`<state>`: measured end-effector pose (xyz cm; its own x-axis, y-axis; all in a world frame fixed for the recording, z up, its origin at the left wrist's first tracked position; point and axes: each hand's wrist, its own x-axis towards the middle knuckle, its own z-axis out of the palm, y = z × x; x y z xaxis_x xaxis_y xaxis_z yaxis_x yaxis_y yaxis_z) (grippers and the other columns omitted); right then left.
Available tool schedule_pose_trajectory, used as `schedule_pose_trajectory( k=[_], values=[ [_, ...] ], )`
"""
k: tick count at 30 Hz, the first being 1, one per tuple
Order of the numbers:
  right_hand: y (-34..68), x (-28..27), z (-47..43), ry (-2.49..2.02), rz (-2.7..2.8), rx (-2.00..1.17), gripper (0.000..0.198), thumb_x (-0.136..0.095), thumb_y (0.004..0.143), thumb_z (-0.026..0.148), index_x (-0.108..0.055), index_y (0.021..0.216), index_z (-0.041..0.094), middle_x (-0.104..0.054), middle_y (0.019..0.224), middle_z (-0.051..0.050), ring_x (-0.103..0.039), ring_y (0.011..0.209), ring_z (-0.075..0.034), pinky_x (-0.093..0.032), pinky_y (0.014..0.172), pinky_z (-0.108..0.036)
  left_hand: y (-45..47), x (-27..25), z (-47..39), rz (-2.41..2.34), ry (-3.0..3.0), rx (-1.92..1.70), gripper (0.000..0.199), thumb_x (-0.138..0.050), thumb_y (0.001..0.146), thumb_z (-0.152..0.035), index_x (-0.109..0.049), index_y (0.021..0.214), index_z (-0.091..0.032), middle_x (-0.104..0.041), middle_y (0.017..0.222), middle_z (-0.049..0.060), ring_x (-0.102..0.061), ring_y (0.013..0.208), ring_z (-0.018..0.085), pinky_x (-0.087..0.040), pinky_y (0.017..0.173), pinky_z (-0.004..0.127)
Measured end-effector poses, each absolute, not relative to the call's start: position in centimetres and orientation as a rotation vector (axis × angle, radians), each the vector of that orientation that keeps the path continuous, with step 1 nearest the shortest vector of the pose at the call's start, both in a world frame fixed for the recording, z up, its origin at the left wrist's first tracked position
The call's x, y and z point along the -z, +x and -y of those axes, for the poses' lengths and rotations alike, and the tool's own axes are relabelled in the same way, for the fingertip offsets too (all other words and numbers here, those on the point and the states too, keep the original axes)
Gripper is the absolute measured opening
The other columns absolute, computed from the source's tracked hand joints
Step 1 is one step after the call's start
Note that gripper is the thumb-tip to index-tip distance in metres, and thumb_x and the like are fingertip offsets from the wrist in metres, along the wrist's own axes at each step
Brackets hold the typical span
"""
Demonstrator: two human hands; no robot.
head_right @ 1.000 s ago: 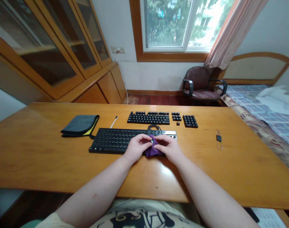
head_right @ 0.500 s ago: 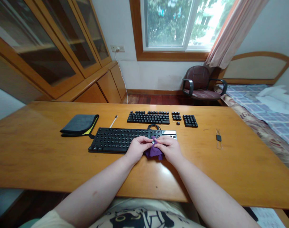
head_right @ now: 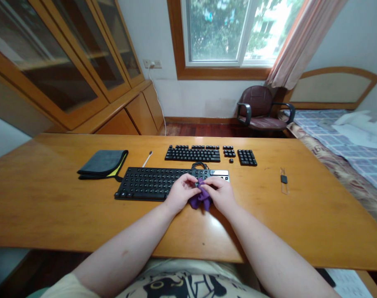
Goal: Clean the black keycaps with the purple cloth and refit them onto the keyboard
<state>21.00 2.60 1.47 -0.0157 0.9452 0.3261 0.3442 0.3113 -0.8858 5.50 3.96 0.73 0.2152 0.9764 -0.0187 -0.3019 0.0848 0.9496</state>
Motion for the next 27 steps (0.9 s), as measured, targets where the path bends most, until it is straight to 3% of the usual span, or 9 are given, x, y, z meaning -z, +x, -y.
schedule_pose_trajectory(
  k=[9, 14, 20, 27],
  values=[
    [21.44, -1.72, -2.95, -1.197, 1.561, -0.813, 0.008, -0.066, 0.072, 0.03, -0.071, 0.075, 0.024, -0.07, 0.08, -0.004, -0.063, 0.077, -0.02, -0.049, 0.075, -0.036, 4.79, -1.18, -4.31, -0.846, 1.09, -1.087, 0.03, -0.071, 0.063, -0.017, -0.066, 0.093, -0.015, -0.068, 0.094, 0.007, -0.062, 0.088, 0.017, -0.047, 0.086, 0.033],
    [21.5, -1.64, -3.05, -1.231, 1.503, -0.807, 0.011, -0.064, 0.074, 0.03, -0.072, 0.08, 0.025, -0.071, 0.083, -0.004, -0.063, 0.081, -0.02, -0.049, 0.08, -0.037, 4.77, -1.05, -4.3, -0.899, 1.112, -1.137, 0.024, -0.069, 0.065, -0.016, -0.066, 0.088, -0.015, -0.068, 0.086, 0.005, -0.063, 0.083, 0.015, -0.049, 0.083, 0.033],
    [21.53, -1.59, -3.15, -1.178, 1.527, -0.878, 0.018, -0.068, 0.07, 0.031, -0.072, 0.088, 0.026, -0.07, 0.088, -0.004, -0.062, 0.086, -0.021, -0.048, 0.083, -0.039, 4.77, -0.85, -4.33, -0.924, 1.179, -1.118, 0.022, -0.068, 0.068, -0.019, -0.069, 0.089, -0.015, -0.069, 0.095, 0.008, -0.063, 0.09, 0.018, -0.047, 0.089, 0.037],
    [21.26, -1.31, -3.18, -1.104, 1.515, -0.899, 0.017, -0.076, 0.062, 0.035, -0.073, 0.076, 0.025, -0.067, 0.079, -0.004, -0.062, 0.077, -0.02, -0.05, 0.076, -0.037, 4.97, -0.27, -4.27, -0.903, 1.13, -1.095, 0.023, -0.069, 0.067, -0.017, -0.065, 0.089, -0.014, -0.069, 0.084, 0.006, -0.064, 0.08, 0.015, -0.051, 0.08, 0.031]
  ],
)
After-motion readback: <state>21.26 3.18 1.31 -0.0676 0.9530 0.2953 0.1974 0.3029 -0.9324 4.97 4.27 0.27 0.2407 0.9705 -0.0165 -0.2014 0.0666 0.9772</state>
